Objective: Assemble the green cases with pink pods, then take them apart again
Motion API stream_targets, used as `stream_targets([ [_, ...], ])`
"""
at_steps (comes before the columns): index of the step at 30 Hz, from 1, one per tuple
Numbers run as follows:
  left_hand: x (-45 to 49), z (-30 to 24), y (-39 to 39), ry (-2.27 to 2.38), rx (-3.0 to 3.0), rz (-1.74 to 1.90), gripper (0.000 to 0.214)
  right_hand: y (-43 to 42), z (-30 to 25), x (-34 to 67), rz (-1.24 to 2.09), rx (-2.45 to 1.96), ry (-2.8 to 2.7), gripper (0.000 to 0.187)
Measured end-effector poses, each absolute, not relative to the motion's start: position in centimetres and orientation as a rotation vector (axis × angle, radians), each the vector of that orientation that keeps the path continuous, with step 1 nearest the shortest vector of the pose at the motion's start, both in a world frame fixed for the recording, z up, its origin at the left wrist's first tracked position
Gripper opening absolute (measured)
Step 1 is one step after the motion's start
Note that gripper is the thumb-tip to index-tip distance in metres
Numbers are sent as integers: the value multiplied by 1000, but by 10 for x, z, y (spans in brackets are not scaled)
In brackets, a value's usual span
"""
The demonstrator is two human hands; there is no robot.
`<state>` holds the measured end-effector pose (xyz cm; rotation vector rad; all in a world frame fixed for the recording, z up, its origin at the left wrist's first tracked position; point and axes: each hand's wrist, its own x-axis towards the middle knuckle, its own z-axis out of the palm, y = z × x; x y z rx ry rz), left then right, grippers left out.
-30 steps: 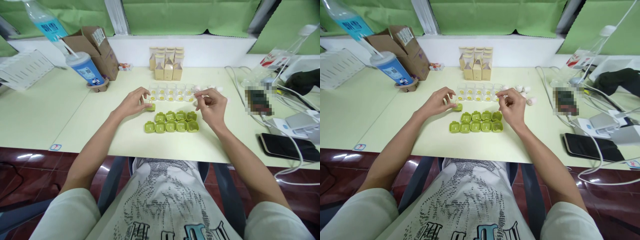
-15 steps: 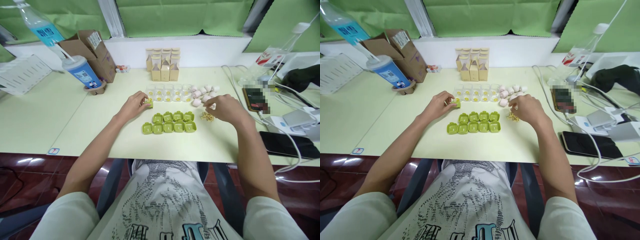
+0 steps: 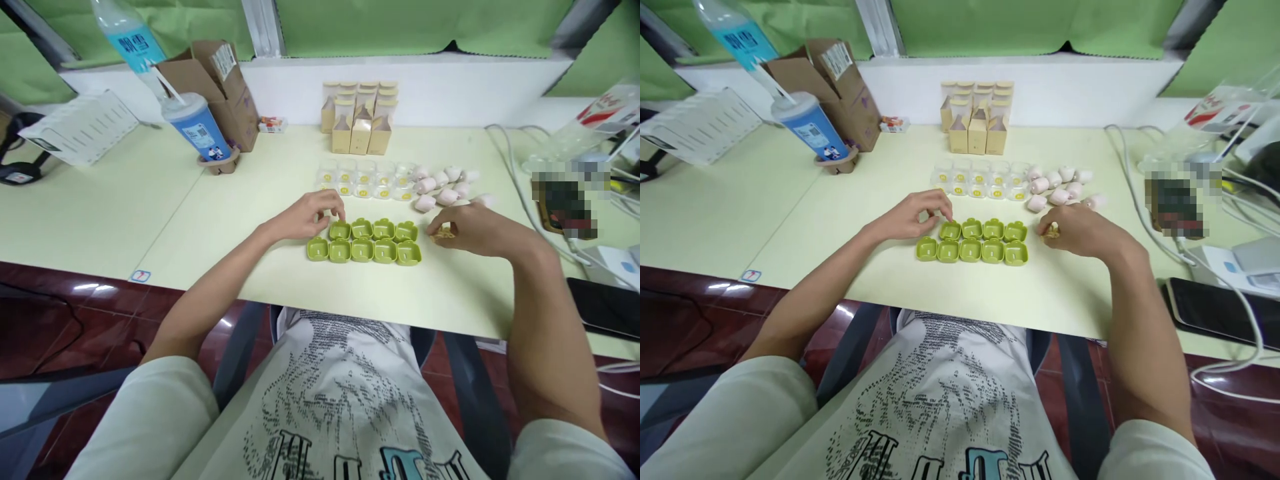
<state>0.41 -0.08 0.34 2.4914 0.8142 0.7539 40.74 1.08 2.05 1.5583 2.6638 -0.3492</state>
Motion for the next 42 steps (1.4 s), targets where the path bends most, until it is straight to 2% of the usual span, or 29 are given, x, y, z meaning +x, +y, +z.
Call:
stream_targets([
  [2, 5, 1, -2, 790, 2519, 693, 38, 10, 22, 406, -416, 1561, 2605, 24],
  [5, 4, -2, 0, 804, 2556, 602, 45, 11, 25, 404, -447, 1541, 2652, 31],
  [8, 2, -2, 1, 835, 2583, 553, 46, 11, 28, 405, -416, 1572, 2844, 31],
  [13, 1, -1, 4, 905, 2585, 489, 45, 5, 28, 395, -369, 1898, 3252, 23],
  [19, 1, -2, 3, 973, 2566, 573, 40, -3, 12, 362, -955, 1903, 3595, 8],
  [23, 0, -2, 4, 918, 2618, 804, 32, -9, 2, 345, -1087, 1803, 3656, 7],
  [27, 2, -4, 7, 857, 2607, 1090, 43, -19, 1, 332, -991, 1570, 3803, 4],
  [31, 12, -8, 2, 802, 2600, 1288, 36, -32, -1, 316, -779, 1378, 3942, 9],
  [34, 25, -12, -7, 754, 2614, 1323, 36, -38, -6, 306, -596, 1297, 3981, 12],
  [39, 43, -15, -25, 706, 2609, 1336, 51, -36, -16, 304, -147, 1058, 3941, 21],
  [42, 48, -15, -31, 698, 2584, 1333, 52, -35, -16, 308, 77, 933, 3845, 23],
])
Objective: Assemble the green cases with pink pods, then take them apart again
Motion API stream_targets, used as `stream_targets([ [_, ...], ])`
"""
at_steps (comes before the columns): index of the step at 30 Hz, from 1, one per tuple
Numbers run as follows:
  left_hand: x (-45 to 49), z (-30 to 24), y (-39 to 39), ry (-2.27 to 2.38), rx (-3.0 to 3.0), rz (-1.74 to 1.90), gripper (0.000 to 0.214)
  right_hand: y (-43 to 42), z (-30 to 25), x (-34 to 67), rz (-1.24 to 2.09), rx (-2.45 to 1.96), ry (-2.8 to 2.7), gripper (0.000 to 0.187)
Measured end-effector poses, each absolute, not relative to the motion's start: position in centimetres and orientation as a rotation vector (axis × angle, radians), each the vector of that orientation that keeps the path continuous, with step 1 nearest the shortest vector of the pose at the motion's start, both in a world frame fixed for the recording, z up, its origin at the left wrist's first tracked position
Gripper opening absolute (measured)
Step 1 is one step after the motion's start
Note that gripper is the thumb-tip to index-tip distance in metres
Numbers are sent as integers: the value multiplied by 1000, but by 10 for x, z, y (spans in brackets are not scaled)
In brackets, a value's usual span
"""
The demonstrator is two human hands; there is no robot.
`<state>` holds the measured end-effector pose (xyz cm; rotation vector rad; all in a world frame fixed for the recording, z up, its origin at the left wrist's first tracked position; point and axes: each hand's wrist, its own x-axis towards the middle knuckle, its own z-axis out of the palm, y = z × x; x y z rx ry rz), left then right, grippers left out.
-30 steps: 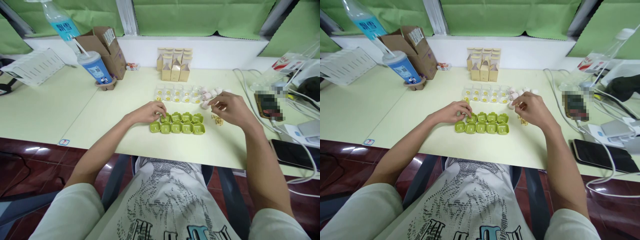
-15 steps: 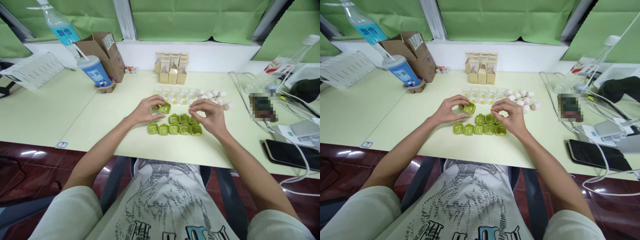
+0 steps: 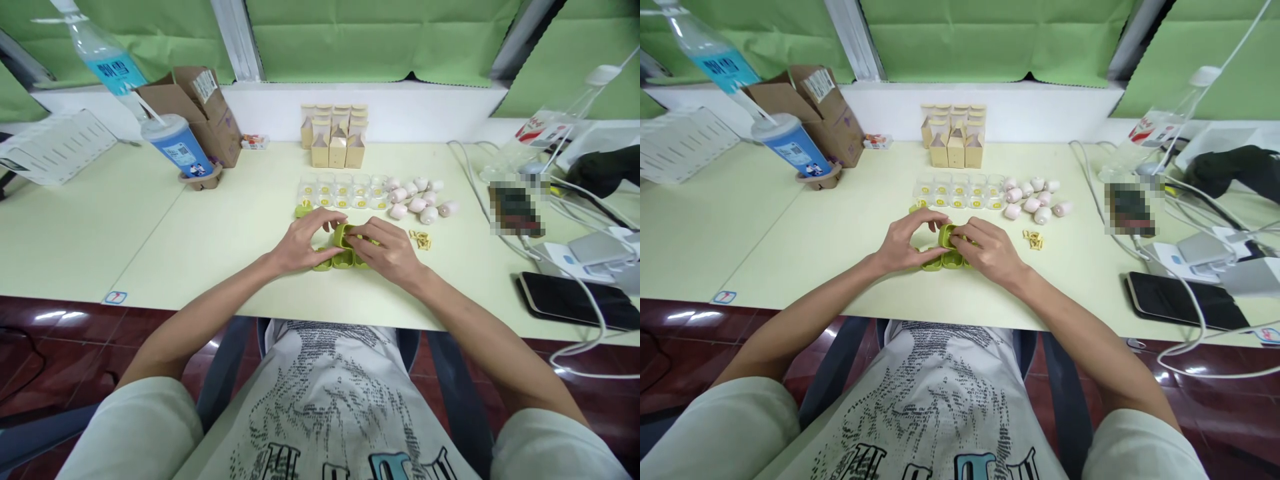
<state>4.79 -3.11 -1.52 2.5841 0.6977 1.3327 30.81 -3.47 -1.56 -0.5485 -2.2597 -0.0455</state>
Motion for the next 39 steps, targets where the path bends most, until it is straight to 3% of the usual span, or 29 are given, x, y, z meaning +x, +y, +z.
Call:
stream_targets([
  [9, 53, -19, -37, 652, 2523, 1337, 49, -36, -12, 310, -350, -452, -2426, 28],
  [15, 55, -19, -32, 728, 2373, 1441, 54, -34, -10, 310, 73, -523, -2264, 28],
  [18, 56, -19, -31, 780, 2312, 1489, 51, -35, -6, 309, 222, -696, -1966, 19],
  [23, 61, -20, -37, 769, 2282, 1449, 44, -33, -6, 303, 1009, -862, -1721, 51],
  [26, 63, -20, -39, 758, 2340, 1426, 38, -33, -5, 301, 1319, -799, -1661, 49],
  [34, 62, -23, -40, 668, 2452, 1449, 33, -36, -7, 298, 1317, -825, -1599, 52],
  [39, 66, -21, -41, 667, 2308, 1404, 44, -37, -8, 297, 1269, -815, -1592, 55],
])
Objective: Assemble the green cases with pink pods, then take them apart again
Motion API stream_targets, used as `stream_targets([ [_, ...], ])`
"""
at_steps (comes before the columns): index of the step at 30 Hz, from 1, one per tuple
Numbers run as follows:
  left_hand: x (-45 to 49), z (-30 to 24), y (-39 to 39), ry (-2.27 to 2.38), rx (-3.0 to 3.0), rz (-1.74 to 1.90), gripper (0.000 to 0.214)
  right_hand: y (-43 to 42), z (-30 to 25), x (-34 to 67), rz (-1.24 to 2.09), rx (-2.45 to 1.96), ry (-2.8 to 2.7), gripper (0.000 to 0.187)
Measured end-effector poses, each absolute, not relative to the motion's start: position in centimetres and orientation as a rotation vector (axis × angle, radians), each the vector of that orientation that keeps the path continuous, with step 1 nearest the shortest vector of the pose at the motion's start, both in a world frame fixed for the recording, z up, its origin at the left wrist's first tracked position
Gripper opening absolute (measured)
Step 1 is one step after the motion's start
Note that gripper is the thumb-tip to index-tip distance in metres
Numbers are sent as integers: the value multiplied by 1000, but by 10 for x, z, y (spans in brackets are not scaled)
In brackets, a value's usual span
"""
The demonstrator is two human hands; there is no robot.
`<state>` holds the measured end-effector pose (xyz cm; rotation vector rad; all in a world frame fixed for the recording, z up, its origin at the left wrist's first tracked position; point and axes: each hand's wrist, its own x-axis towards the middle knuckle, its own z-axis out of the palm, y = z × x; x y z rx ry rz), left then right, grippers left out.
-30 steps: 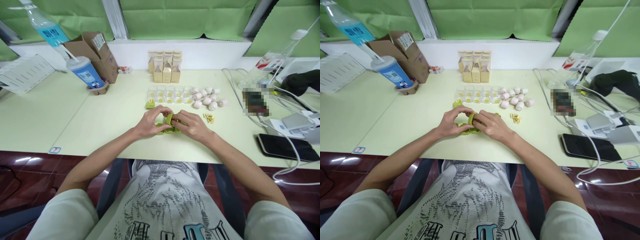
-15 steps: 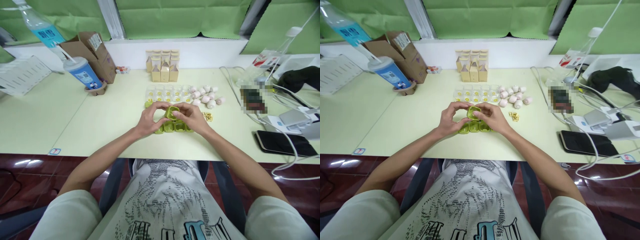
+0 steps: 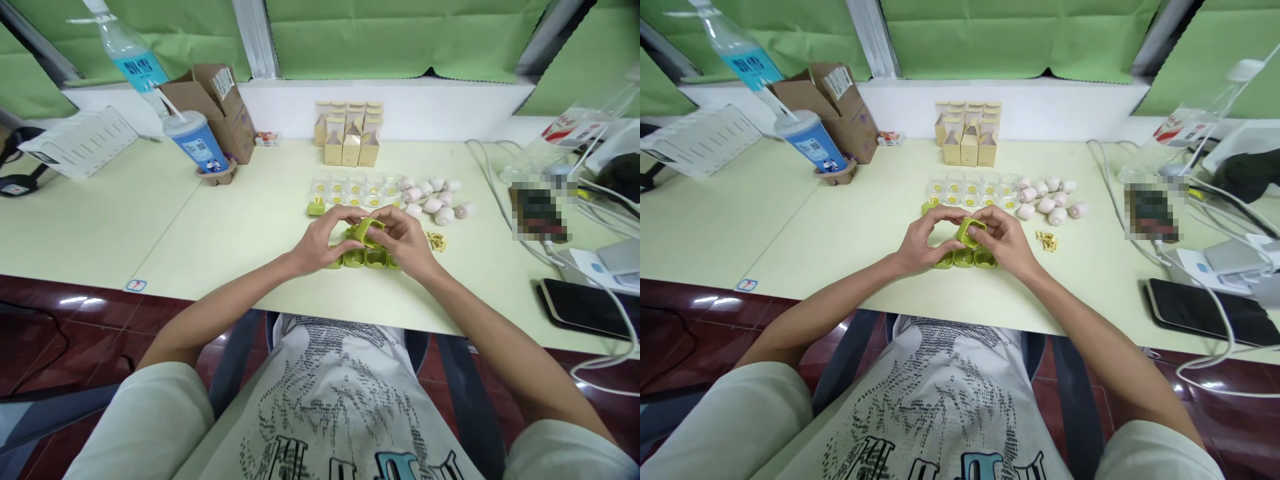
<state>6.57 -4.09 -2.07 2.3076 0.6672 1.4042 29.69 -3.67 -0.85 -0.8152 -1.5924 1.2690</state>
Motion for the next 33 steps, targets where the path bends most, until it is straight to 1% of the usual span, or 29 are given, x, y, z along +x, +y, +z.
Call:
stream_targets([
  [3, 68, -18, -39, 754, 2042, 1386, 46, -38, -6, 298, 1234, -811, -1584, 55],
  [8, 70, -15, -36, 721, 1704, 1045, 54, -40, -4, 297, 1146, -805, -1654, 55],
  [10, 71, -14, -36, 666, 1627, 994, 54, -41, -4, 296, 1137, -798, -1670, 53],
  [13, 71, -11, -37, 639, 1579, 1002, 54, -42, -3, 295, 1198, -789, -1683, 52],
  [17, 69, -9, -35, 692, 1611, 1041, 56, -44, -1, 292, 1303, -758, -1676, 57],
  [26, 71, -3, -34, 684, 1601, 1128, 56, -44, 2, 290, 1259, -684, -1623, 57],
  [30, 76, -4, -39, 693, 1499, 1145, 56, -44, 0, 289, 1296, -647, -1583, 52],
  [33, 78, -6, -39, 704, 1544, 1175, 56, -45, -1, 289, 1277, -638, -1564, 51],
])
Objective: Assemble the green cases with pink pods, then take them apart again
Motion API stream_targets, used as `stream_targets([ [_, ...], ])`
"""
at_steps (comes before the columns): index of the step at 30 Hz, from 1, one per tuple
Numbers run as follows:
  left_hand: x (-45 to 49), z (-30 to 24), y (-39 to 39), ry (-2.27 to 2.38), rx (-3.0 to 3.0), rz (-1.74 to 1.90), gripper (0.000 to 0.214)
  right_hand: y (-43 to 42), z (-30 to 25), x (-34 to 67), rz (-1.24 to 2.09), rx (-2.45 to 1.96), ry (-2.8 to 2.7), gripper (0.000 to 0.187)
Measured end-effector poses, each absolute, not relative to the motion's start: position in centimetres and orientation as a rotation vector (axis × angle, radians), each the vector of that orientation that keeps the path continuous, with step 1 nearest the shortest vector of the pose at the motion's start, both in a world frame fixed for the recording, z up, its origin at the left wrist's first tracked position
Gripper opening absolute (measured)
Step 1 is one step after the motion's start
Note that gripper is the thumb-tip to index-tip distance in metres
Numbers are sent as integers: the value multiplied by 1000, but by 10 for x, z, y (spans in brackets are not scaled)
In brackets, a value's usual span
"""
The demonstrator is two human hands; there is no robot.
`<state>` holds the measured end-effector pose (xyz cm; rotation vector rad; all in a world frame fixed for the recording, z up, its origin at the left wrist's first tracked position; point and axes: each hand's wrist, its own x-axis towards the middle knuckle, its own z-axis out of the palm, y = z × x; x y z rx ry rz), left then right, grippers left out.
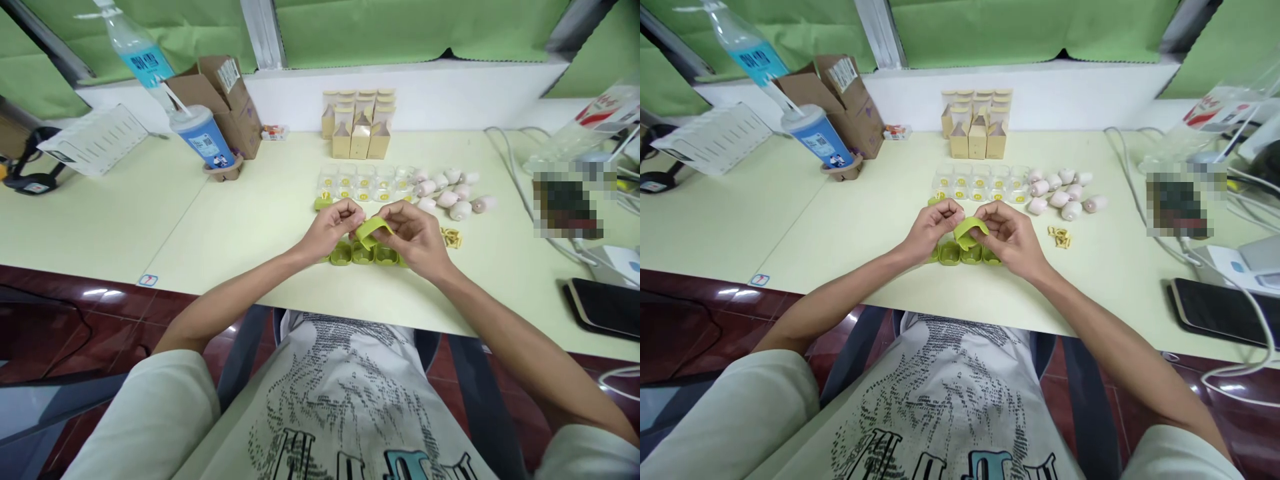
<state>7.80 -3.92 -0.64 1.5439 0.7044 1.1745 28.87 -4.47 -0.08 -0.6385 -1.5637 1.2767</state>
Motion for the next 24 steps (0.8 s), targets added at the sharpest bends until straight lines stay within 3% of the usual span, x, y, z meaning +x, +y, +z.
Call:
stream_targets([
  [5, 60, 5, -29, 757, 1892, 1293, 50, -49, 0, 288, 1278, -629, -1577, 47],
  [8, 25, 21, -18, 842, 2245, 1265, 49, -45, 0, 293, 1069, -731, -1555, 37],
  [12, -22, 33, 1, 1105, 2534, 837, 42, -31, -3, 306, 848, -934, -1481, 22],
  [17, -32, 19, 12, 1366, 2612, 483, 21, -22, -7, 314, 813, -1046, -1486, 3],
  [22, -24, 15, 12, 1501, 2535, 573, 18, -29, -7, 309, 802, -985, -1543, 9],
  [24, -26, 18, 11, 1517, 2477, 623, 30, -30, -7, 309, 794, -972, -1544, 9],
])
